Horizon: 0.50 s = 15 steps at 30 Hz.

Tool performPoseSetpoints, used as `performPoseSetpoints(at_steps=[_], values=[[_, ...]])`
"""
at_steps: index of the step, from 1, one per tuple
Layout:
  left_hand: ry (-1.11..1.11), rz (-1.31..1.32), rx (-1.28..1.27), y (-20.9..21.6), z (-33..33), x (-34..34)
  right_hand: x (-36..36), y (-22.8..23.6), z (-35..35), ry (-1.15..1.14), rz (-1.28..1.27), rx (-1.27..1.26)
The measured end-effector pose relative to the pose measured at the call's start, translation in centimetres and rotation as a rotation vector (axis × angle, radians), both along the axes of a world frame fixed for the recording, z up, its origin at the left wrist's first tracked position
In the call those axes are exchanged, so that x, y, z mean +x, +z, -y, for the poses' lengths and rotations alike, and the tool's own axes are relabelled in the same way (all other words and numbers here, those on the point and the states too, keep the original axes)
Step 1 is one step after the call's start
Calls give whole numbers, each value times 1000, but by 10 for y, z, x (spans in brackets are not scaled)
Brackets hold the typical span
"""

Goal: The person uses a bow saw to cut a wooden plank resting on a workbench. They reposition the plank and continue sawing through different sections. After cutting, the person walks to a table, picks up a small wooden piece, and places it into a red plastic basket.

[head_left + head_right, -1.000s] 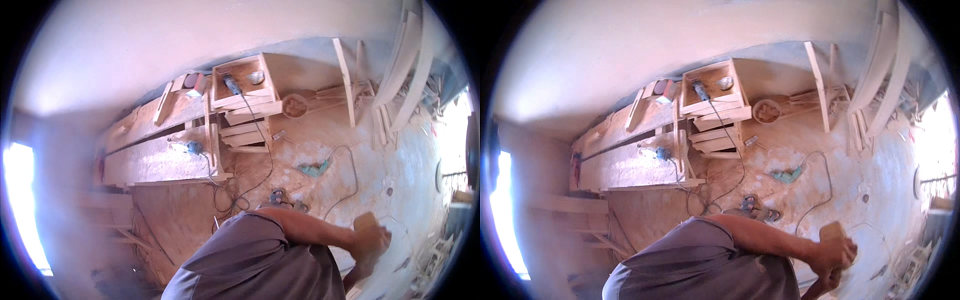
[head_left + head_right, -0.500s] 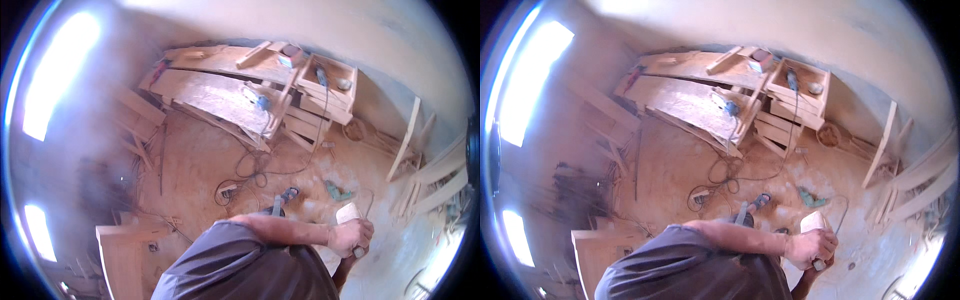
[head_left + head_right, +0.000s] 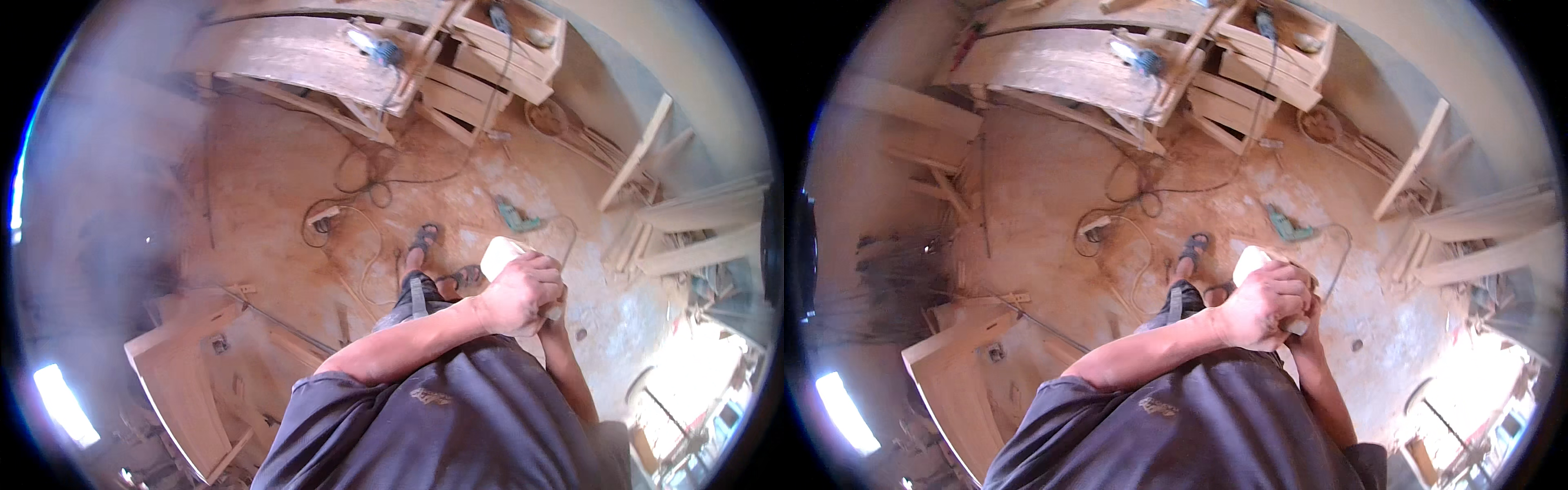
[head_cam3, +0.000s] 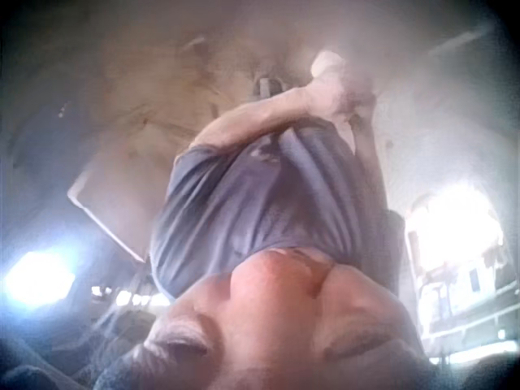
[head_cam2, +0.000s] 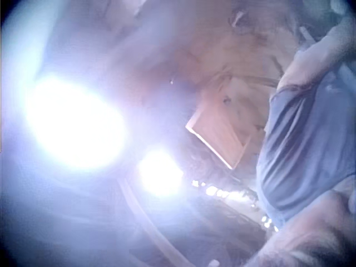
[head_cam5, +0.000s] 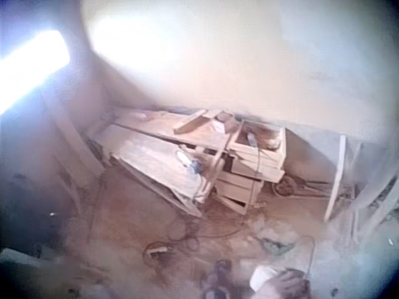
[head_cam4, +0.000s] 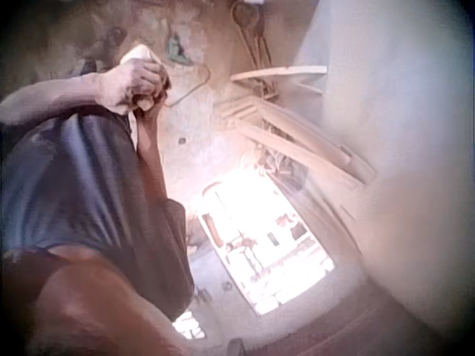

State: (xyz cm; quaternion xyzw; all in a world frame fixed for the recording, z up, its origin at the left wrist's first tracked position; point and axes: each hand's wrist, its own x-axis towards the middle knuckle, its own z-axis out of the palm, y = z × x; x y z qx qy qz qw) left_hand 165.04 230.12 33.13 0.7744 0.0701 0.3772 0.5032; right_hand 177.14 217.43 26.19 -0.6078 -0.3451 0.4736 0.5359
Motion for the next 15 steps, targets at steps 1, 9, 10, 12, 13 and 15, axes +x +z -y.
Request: performPoseSetpoints(at_steps=[1,9,10,12,13,15], values=[[25,-12,-44,-3,1,-3,-5,10,-13,-7,-54,-36],[66,-32,-86,-19,-11,-12,-2,31,-12,38,671,-110],[73,-25,-99,-20,-11,-10,-2,33,-15,52,715,-115],[79,-42,-117,-23,-16,-12,0,41,-22,78,801,-123],[65,-47,-129,-24,-18,-9,4,47,-22,87,834,-154],[36,-62,-119,-23,-23,-9,7,41,-18,69,879,-231]])
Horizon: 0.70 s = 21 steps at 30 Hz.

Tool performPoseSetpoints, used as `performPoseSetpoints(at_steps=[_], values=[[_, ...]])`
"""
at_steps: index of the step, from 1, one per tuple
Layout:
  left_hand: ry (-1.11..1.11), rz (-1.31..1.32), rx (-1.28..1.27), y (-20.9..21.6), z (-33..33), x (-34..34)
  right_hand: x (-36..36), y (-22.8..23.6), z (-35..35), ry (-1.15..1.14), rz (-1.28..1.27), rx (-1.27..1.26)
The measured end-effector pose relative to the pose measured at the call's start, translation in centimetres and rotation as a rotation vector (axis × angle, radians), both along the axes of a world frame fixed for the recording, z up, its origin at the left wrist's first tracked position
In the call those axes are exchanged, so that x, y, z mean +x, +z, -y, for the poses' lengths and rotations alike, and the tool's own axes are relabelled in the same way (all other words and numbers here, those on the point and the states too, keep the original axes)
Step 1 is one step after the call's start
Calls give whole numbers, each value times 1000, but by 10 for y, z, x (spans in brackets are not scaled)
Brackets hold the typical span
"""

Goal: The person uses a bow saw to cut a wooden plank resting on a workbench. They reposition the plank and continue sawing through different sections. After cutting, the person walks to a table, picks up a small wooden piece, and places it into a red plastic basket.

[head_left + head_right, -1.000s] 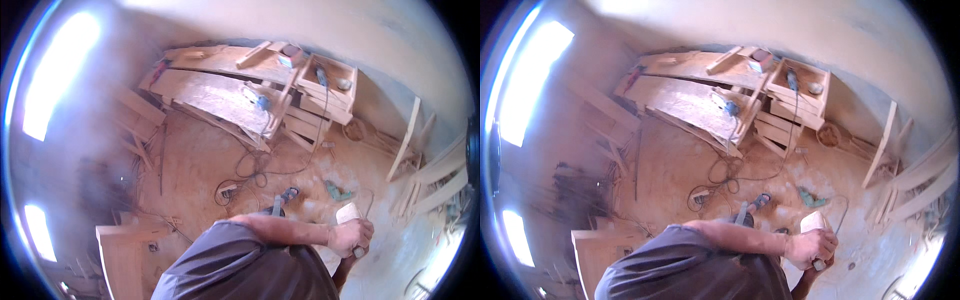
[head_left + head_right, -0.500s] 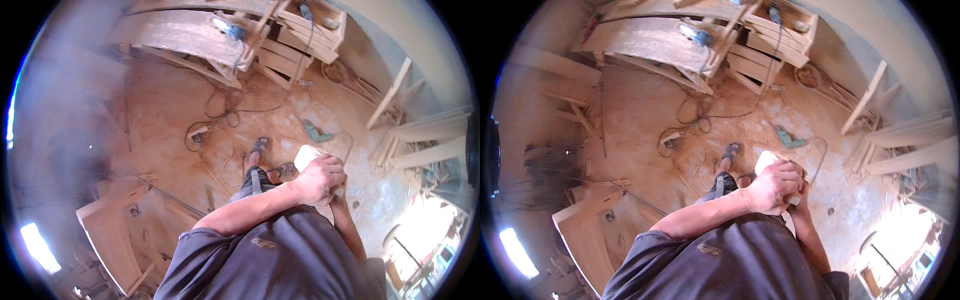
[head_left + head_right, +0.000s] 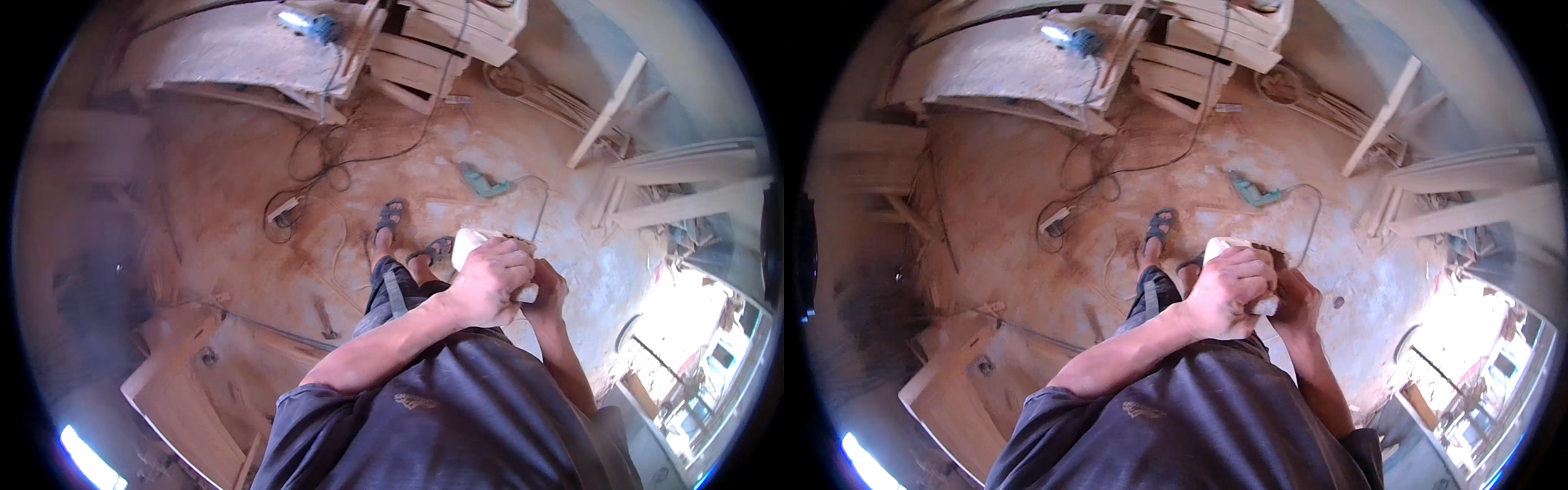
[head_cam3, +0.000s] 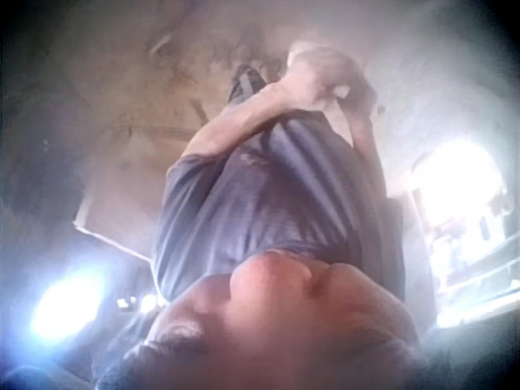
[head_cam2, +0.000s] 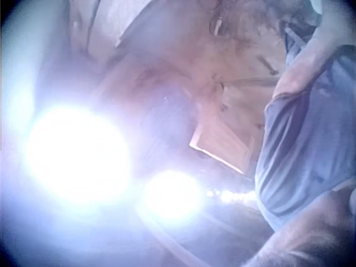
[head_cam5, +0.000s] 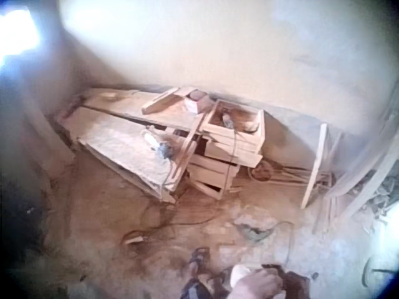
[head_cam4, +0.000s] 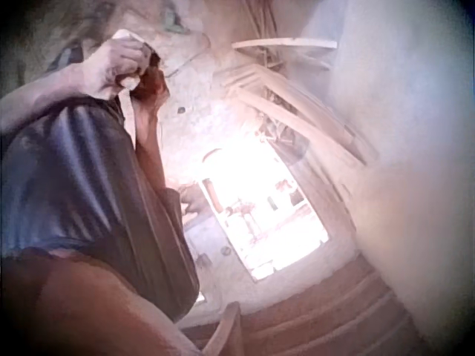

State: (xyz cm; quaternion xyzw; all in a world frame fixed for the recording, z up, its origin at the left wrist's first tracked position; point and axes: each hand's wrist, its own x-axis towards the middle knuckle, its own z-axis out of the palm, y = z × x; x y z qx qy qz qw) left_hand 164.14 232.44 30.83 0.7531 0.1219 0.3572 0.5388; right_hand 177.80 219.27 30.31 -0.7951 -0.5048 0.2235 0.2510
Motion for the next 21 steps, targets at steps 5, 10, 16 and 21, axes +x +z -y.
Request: performPoseSetpoints(at_steps=[5,10,16,21], values=[[-27,-13,20,6,-13,3,7,-6,4,-141,-13,58],[-18,43,-13,11,-19,8,-5,3,-2,-109,0,55],[63,120,7,4,-2,2,-29,-4,0,-133,-334,235],[125,120,54,5,-3,-21,-6,-42,1,47,-572,146]])
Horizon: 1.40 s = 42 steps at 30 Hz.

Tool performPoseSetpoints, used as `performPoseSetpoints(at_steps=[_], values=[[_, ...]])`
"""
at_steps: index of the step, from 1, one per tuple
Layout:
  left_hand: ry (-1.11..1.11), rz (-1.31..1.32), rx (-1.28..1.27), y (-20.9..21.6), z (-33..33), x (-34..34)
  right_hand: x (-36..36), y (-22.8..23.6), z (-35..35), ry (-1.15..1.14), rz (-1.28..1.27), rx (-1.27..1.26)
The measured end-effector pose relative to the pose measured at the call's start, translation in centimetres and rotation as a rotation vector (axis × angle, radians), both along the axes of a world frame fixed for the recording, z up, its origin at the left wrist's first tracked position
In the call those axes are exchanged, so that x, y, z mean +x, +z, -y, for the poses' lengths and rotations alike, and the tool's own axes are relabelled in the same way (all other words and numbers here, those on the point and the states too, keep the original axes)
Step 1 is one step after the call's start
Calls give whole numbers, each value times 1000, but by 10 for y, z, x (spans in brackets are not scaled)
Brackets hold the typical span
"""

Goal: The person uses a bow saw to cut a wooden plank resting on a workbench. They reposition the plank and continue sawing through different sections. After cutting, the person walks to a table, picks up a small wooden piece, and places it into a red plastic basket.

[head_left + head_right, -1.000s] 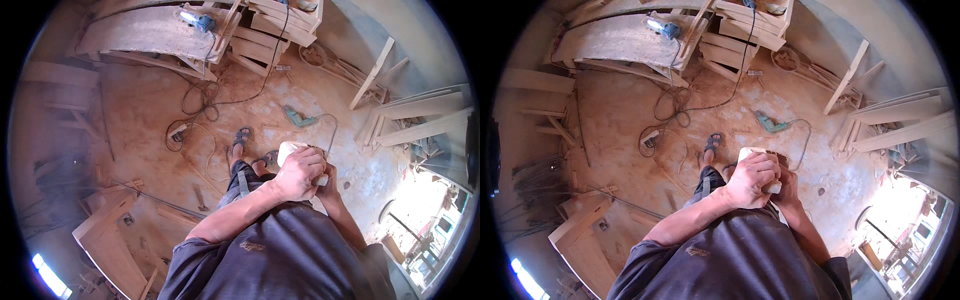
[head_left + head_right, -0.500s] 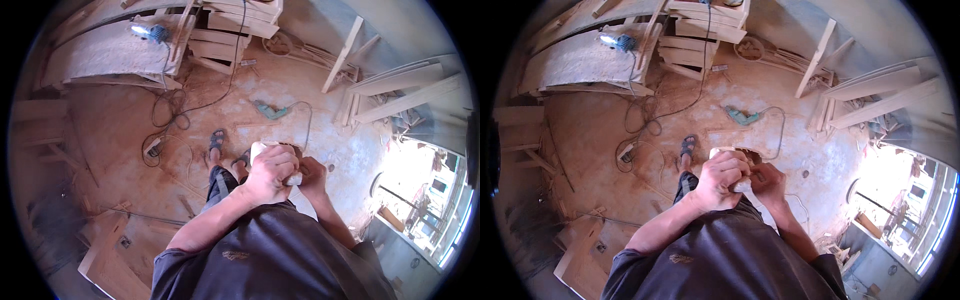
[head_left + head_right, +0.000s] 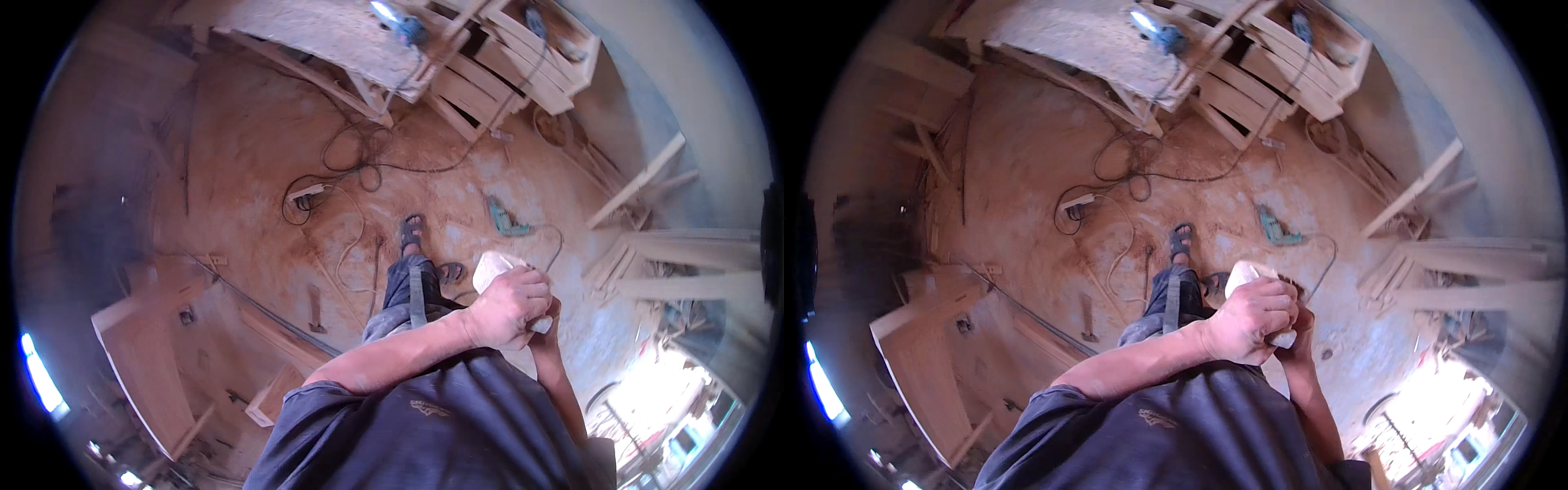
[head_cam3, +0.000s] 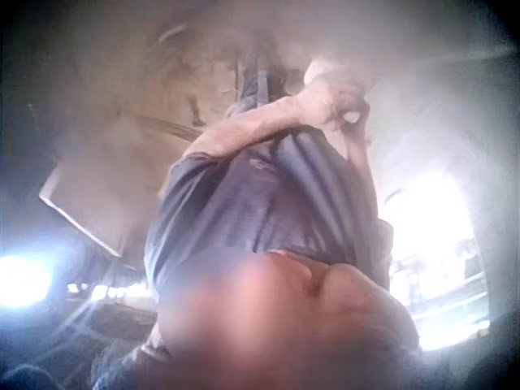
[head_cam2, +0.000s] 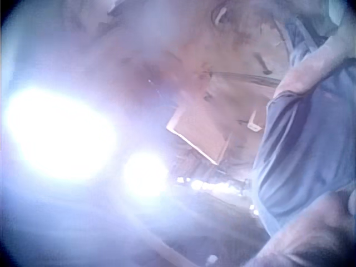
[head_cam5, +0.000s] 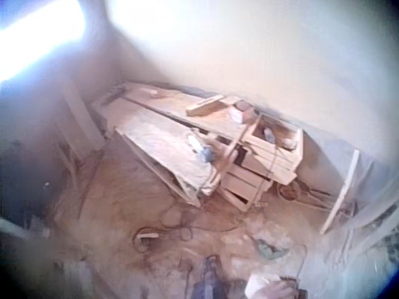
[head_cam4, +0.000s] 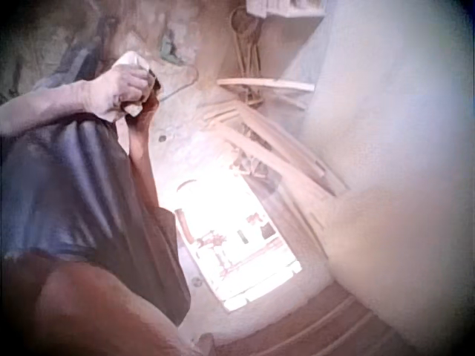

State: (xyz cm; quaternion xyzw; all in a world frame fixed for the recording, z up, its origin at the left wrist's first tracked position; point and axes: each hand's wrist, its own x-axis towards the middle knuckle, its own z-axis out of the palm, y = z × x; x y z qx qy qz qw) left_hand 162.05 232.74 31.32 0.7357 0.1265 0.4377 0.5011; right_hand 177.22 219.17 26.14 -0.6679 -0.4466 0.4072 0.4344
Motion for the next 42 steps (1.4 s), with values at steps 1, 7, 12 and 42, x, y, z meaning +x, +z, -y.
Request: performPoseSetpoints(at_steps=[1,7,12,42], values=[[-4,-15,-13,-5,0,-9,3,-1,-9,102,3,-3],[117,46,-50,-11,-15,-26,-5,26,-58,-8,-1,-147],[391,59,-84,-18,-30,-59,-13,30,-107,423,607,53],[1475,-224,-39,38,168,-11,-16,54,-113,1242,284,54]])
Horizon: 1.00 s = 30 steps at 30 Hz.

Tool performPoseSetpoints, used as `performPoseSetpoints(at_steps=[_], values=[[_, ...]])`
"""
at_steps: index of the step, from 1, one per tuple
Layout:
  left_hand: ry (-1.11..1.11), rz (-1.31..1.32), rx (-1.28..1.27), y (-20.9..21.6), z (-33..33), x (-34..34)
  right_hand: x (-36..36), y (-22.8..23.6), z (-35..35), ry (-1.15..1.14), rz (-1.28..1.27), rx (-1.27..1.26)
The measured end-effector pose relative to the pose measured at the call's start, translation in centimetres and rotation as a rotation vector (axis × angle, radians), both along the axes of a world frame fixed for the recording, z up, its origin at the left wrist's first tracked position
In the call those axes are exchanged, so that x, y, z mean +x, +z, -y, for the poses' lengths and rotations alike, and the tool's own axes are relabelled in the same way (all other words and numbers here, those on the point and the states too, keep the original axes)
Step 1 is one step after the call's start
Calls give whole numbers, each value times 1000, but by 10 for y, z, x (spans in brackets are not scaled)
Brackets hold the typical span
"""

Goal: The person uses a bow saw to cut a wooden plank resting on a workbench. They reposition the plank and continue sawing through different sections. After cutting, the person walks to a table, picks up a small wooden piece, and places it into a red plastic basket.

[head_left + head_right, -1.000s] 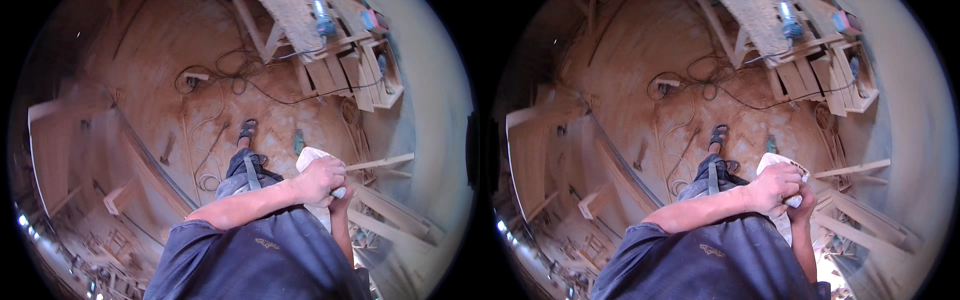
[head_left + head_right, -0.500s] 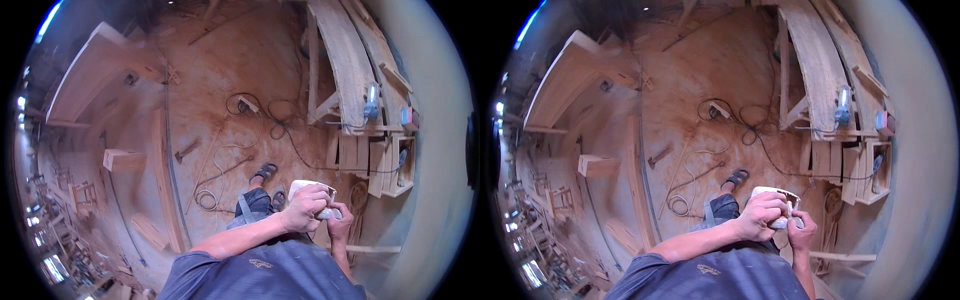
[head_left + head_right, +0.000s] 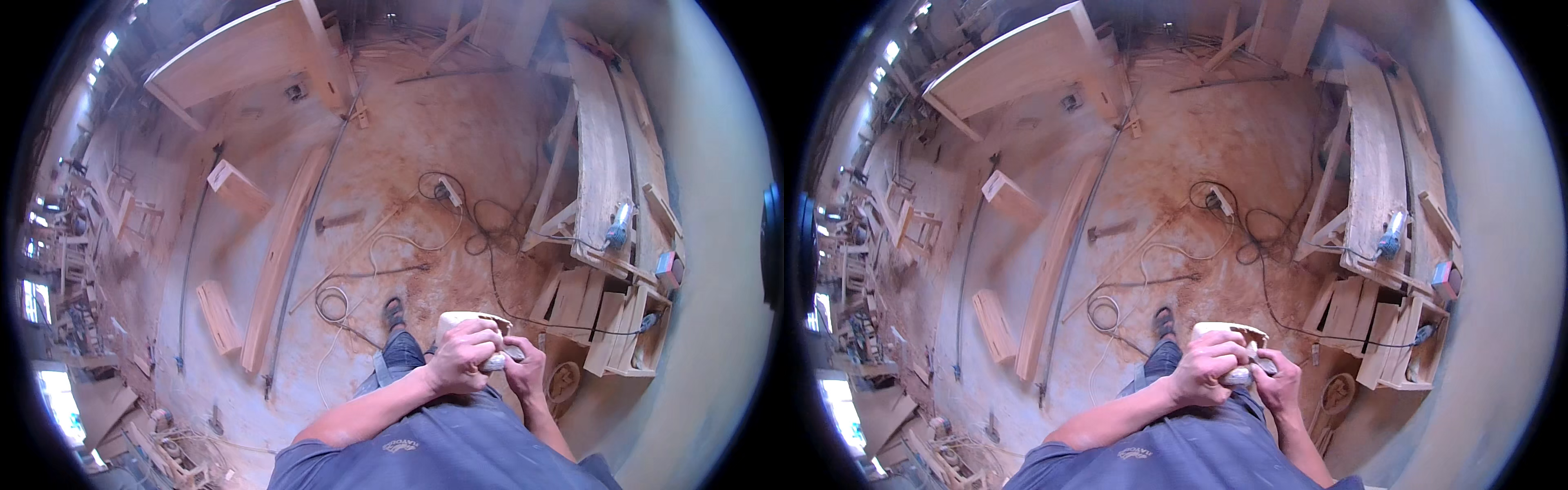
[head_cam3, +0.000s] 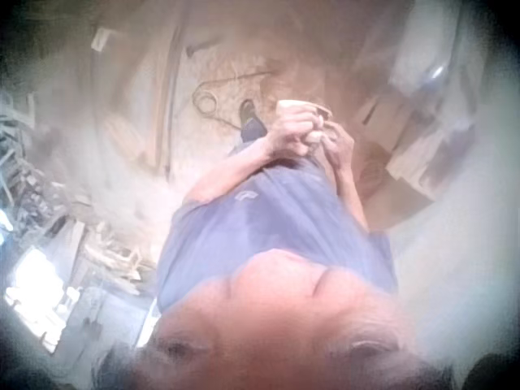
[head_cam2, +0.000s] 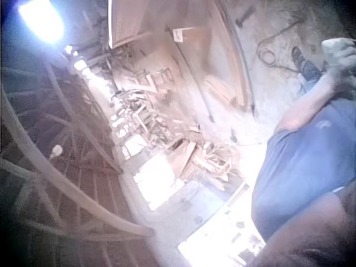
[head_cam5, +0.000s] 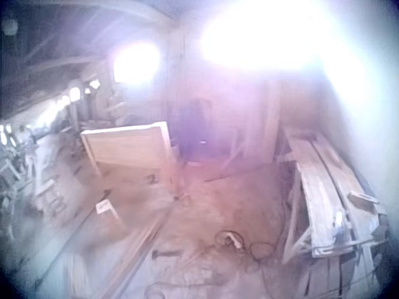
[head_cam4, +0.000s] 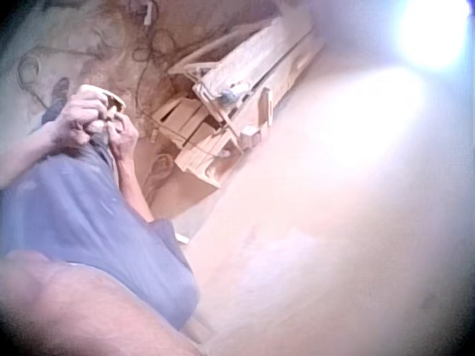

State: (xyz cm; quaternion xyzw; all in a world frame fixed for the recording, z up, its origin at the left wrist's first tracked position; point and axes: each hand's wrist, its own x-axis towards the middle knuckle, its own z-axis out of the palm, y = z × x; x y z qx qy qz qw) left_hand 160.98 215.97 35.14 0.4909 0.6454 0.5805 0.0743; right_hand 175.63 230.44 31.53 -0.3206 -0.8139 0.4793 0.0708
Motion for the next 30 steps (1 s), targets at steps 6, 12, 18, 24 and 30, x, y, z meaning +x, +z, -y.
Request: performPoseSetpoints(at_steps=[6,12,18,24,30], values=[[216,-39,54,9,61,1,-34,10,38,170,-67,2],[462,-28,53,5,147,-12,-63,7,82,382,42,48],[694,8,97,-5,227,-39,-17,-88,71,357,337,286],[906,35,76,-39,255,-114,135,-199,8,435,957,115],[1057,-10,-10,-66,217,-238,95,-223,-49,344,991,-16]])
